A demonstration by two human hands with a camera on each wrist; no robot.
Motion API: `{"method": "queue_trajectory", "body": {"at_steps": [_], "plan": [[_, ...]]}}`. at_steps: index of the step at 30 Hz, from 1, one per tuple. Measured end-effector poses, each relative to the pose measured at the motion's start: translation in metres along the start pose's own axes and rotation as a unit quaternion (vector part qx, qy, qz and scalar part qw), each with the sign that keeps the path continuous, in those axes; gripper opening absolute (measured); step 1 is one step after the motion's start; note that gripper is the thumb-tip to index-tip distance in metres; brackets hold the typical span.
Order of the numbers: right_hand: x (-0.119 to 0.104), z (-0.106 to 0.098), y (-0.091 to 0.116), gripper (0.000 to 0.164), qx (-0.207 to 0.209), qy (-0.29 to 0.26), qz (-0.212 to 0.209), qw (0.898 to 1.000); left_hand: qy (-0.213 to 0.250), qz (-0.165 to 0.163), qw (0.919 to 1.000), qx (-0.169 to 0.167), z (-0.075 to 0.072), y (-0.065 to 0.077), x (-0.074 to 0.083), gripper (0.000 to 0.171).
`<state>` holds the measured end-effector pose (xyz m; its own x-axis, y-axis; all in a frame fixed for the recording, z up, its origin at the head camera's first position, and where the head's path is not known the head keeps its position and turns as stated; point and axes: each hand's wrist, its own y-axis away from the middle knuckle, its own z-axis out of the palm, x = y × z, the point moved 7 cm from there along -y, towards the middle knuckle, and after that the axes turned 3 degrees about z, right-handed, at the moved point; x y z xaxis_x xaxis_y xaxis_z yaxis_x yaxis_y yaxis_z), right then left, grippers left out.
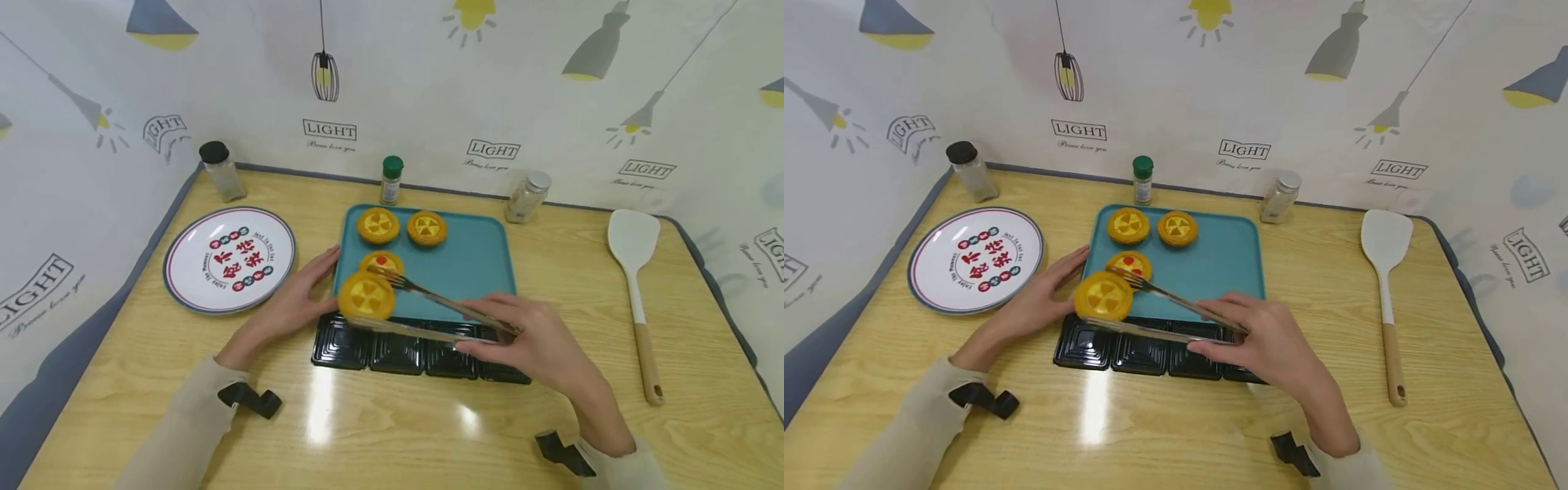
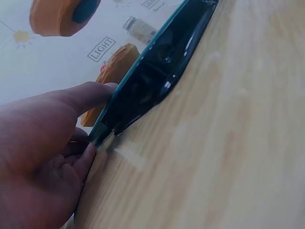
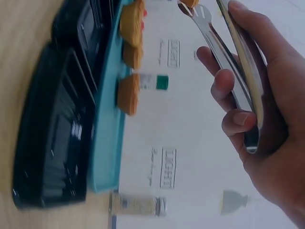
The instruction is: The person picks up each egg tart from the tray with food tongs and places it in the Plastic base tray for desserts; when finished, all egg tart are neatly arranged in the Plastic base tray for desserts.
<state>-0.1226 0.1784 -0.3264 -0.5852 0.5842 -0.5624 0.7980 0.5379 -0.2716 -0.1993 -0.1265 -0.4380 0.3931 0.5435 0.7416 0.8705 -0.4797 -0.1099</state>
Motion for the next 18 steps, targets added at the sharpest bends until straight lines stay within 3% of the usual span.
{"method": "queue_trajectory", "body": {"at_steps": [6, 18], "plan": [[-0.014, 0.029, -0.005, 0.045, -0.042, 0.007, -0.047, 0.998, 0.007, -0.003, 1.0000, -0.002, 0.000, -0.001, -0.001, 0.082], [-0.010, 0.046, -0.007, 0.045, -0.058, 0.032, -0.046, 0.997, -0.007, -0.004, 1.0000, 0.006, -0.002, -0.001, 0.001, 0.083]]}}
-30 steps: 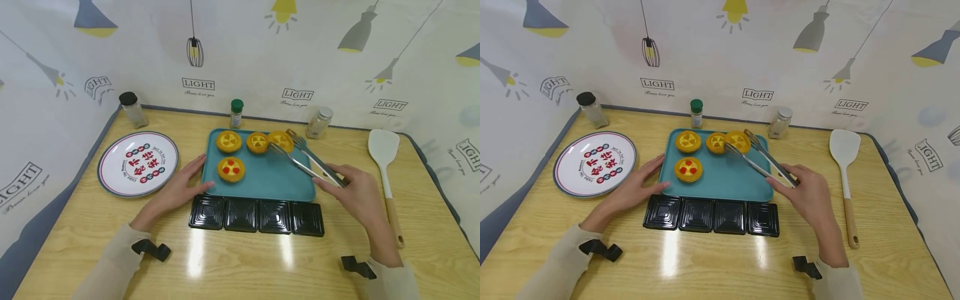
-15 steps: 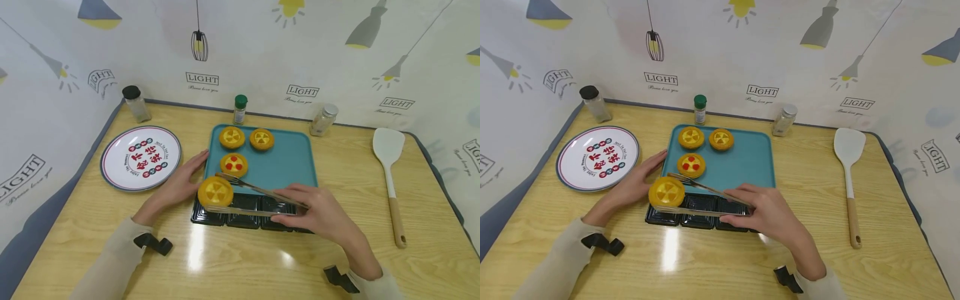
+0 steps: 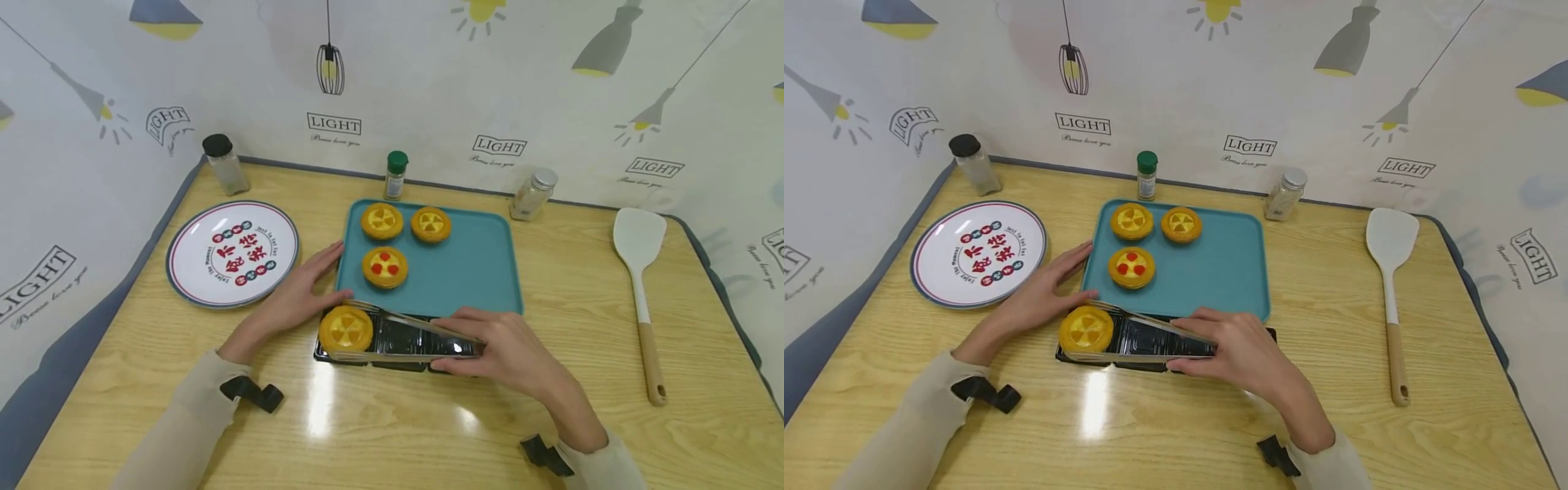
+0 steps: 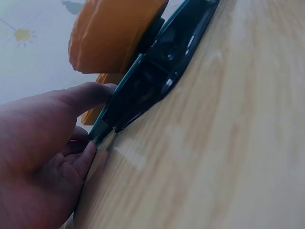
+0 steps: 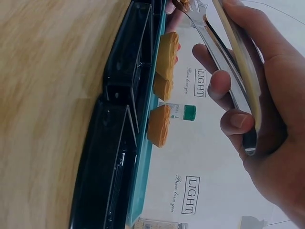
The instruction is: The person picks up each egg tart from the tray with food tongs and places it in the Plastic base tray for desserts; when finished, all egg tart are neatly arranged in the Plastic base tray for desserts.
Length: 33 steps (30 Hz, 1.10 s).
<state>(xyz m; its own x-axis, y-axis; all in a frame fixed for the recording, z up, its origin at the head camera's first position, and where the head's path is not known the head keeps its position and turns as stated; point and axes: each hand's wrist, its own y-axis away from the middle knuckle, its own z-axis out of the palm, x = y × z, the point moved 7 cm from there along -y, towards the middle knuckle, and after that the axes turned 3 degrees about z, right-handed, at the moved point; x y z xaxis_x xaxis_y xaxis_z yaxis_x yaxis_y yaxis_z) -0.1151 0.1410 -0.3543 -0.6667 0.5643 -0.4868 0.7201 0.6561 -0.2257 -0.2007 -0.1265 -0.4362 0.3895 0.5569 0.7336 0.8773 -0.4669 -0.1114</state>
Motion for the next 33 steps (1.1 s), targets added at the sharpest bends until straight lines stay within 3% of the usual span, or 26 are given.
{"method": "queue_trajectory", "body": {"at_steps": [16, 23, 28, 33], "plan": [[0.004, 0.002, -0.001, 0.045, -0.006, 0.005, 0.004, 1.000, 0.003, -0.006, 1.0000, 0.000, -0.002, -0.004, 0.001, 0.084], [0.008, -0.004, 0.000, 0.051, -0.009, -0.016, 0.036, 0.999, 0.003, 0.008, 0.9999, 0.005, -0.004, -0.004, 0.001, 0.083], [0.013, -0.016, 0.002, 0.052, 0.021, -0.037, 0.068, 0.997, 0.007, 0.004, 1.0000, -0.002, -0.001, -0.002, 0.000, 0.085], [0.023, -0.041, 0.002, 0.052, 0.109, 0.018, 0.109, 0.988, 0.007, -0.004, 0.9999, -0.007, 0.001, 0.000, -0.001, 0.086]]}}
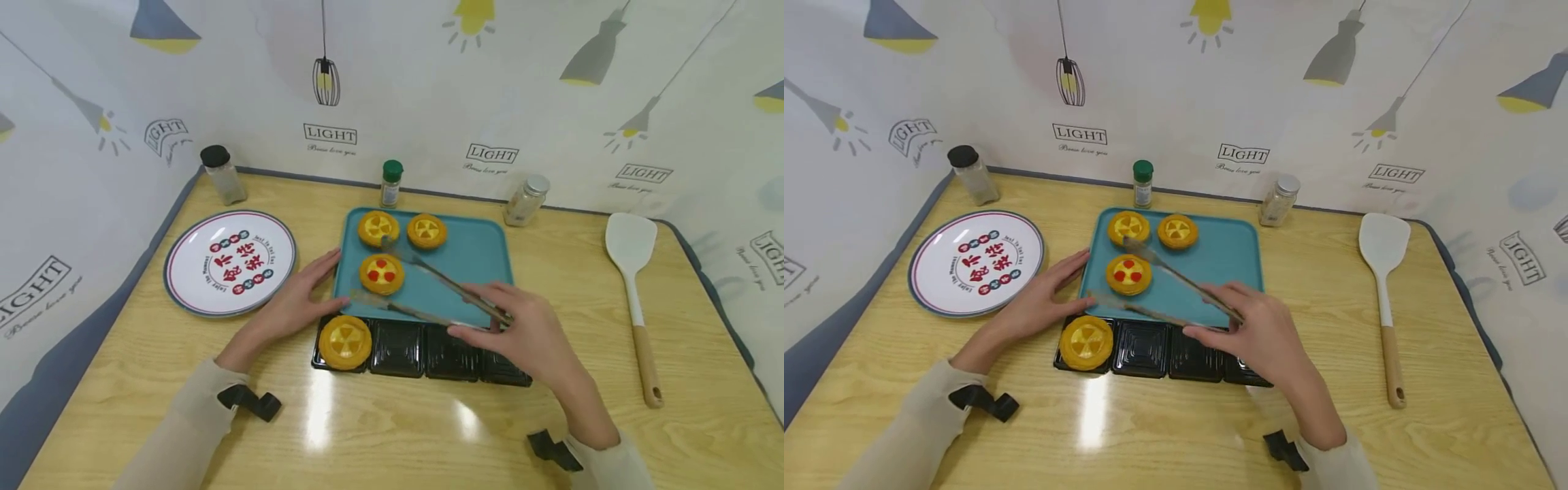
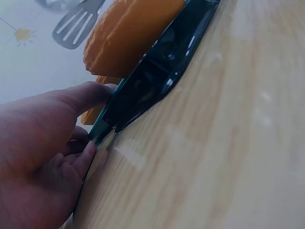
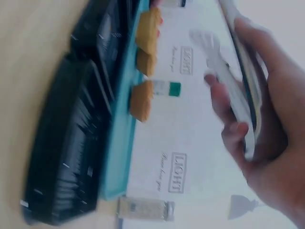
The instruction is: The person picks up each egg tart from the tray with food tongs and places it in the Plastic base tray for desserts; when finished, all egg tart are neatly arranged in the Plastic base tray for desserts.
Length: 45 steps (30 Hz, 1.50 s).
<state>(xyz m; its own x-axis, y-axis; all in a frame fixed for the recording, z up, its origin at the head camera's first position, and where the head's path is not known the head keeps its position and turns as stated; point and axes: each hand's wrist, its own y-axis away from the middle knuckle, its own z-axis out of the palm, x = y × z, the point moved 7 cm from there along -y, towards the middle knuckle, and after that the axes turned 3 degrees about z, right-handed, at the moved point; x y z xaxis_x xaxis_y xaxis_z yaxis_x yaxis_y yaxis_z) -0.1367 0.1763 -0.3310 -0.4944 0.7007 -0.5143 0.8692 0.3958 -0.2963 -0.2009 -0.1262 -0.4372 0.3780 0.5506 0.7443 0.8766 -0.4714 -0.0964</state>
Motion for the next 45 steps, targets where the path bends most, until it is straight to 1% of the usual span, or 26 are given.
{"method": "queue_trajectory", "body": {"at_steps": [2, 4, 6, 8, 10, 12, 14, 17, 23, 27, 38, 45], "plan": [[0.006, -0.011, -0.006, 0.051, 0.052, 0.030, 0.018, 0.998, -0.001, -0.002, 1.0000, -0.001, 0.000, 0.001, -0.001, 0.086], [0.014, -0.019, -0.013, 0.051, 0.092, 0.059, 0.047, 0.993, -0.001, -0.005, 1.0000, -0.001, 0.001, 0.002, -0.002, 0.086], [0.023, -0.022, -0.020, 0.054, 0.112, 0.084, 0.085, 0.987, 0.000, -0.006, 1.0000, -0.001, 0.001, 0.003, -0.002, 0.086], [0.034, -0.021, -0.027, 0.059, 0.110, 0.102, 0.125, 0.981, 0.001, -0.009, 1.0000, -0.001, 0.002, 0.005, -0.004, 0.086], [0.044, -0.016, -0.031, 0.064, 0.094, 0.115, 0.157, 0.976, 0.001, -0.010, 1.0000, -0.002, 0.003, 0.005, -0.005, 0.086], [0.052, -0.011, -0.033, 0.068, 0.076, 0.120, 0.178, 0.974, 0.001, -0.012, 0.9999, -0.003, 0.004, 0.005, -0.006, 0.086], [0.057, -0.006, -0.034, 0.071, 0.061, 0.123, 0.190, 0.972, 0.000, -0.015, 0.9999, -0.003, 0.003, 0.006, -0.006, 0.086], [0.062, -0.002, -0.035, 0.073, 0.049, 0.128, 0.197, 0.971, 0.001, -0.017, 0.9999, -0.002, 0.002, 0.007, -0.005, 0.086], [0.066, 0.001, -0.035, 0.072, 0.042, 0.133, 0.200, 0.970, 0.005, -0.010, 0.9999, 0.001, 0.002, 0.006, -0.003, 0.085], [0.067, 0.002, -0.035, 0.069, 0.040, 0.137, 0.194, 0.971, 0.005, -0.005, 1.0000, 0.001, 0.001, 0.005, -0.003, 0.085], [0.069, 0.003, -0.033, 0.066, 0.028, 0.138, 0.190, 0.972, -0.006, -0.009, 0.9999, 0.004, 0.001, 0.003, 0.000, 0.085], [0.069, 0.001, -0.033, 0.063, 0.033, 0.144, 0.177, 0.973, -0.012, -0.011, 0.9999, 0.001, 0.001, 0.002, -0.001, 0.085]]}}
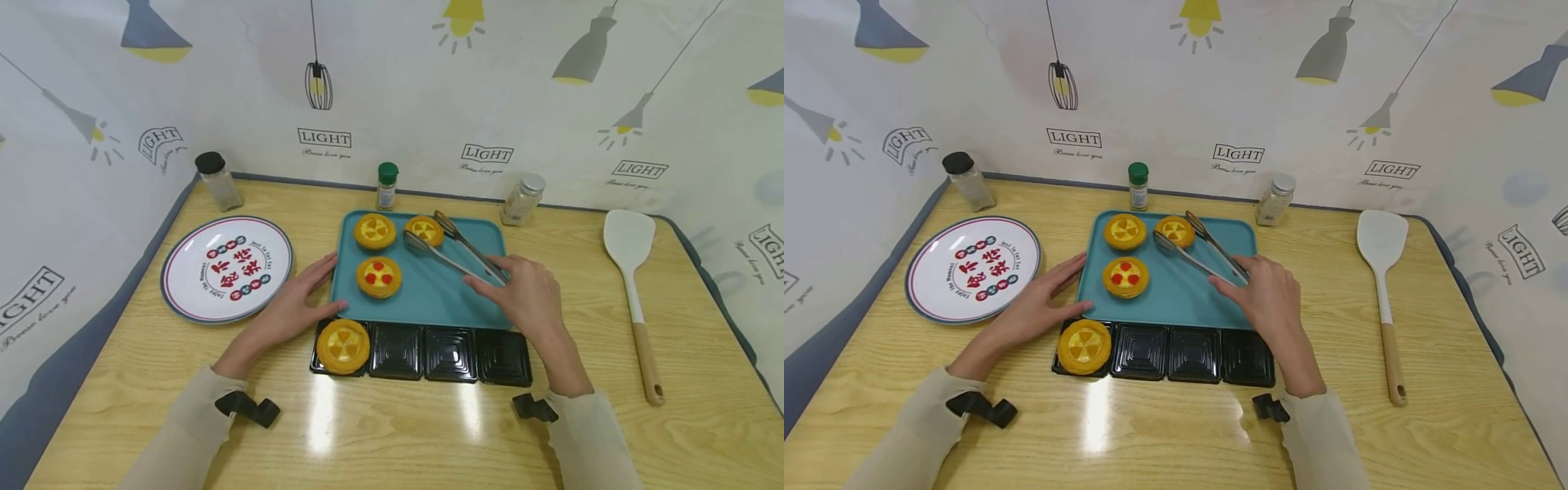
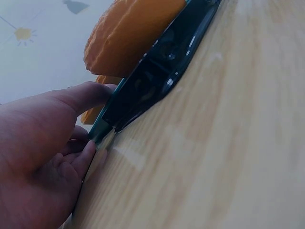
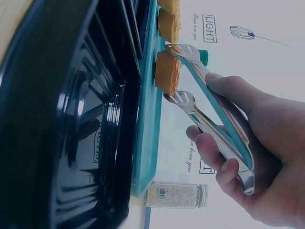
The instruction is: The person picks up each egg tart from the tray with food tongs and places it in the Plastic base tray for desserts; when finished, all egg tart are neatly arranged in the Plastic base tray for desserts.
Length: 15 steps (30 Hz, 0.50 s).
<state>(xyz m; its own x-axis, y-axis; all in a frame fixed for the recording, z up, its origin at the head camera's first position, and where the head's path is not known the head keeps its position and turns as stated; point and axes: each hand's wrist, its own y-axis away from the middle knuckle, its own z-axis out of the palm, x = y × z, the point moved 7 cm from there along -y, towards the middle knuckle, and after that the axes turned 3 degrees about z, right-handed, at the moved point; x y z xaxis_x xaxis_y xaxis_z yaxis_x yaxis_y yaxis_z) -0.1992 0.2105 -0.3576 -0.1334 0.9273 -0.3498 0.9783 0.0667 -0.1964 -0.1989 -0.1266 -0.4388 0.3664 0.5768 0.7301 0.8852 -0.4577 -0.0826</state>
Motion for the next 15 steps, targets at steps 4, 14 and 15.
{"method": "queue_trajectory", "body": {"at_steps": [4, 14, 15], "plan": [[-0.001, -0.003, 0.000, 0.061, 0.010, -0.003, -0.006, 1.000, 0.001, -0.003, 1.0000, -0.002, -0.001, 0.001, 0.000, 0.085], [-0.005, -0.031, 0.006, 0.057, 0.047, -0.031, -0.027, 0.998, 0.006, -0.001, 1.0000, -0.001, -0.002, 0.001, 0.000, 0.084], [-0.006, -0.037, 0.009, 0.056, 0.054, -0.036, -0.032, 0.997, 0.007, 0.000, 1.0000, -0.001, -0.002, 0.001, 0.000, 0.084]]}}
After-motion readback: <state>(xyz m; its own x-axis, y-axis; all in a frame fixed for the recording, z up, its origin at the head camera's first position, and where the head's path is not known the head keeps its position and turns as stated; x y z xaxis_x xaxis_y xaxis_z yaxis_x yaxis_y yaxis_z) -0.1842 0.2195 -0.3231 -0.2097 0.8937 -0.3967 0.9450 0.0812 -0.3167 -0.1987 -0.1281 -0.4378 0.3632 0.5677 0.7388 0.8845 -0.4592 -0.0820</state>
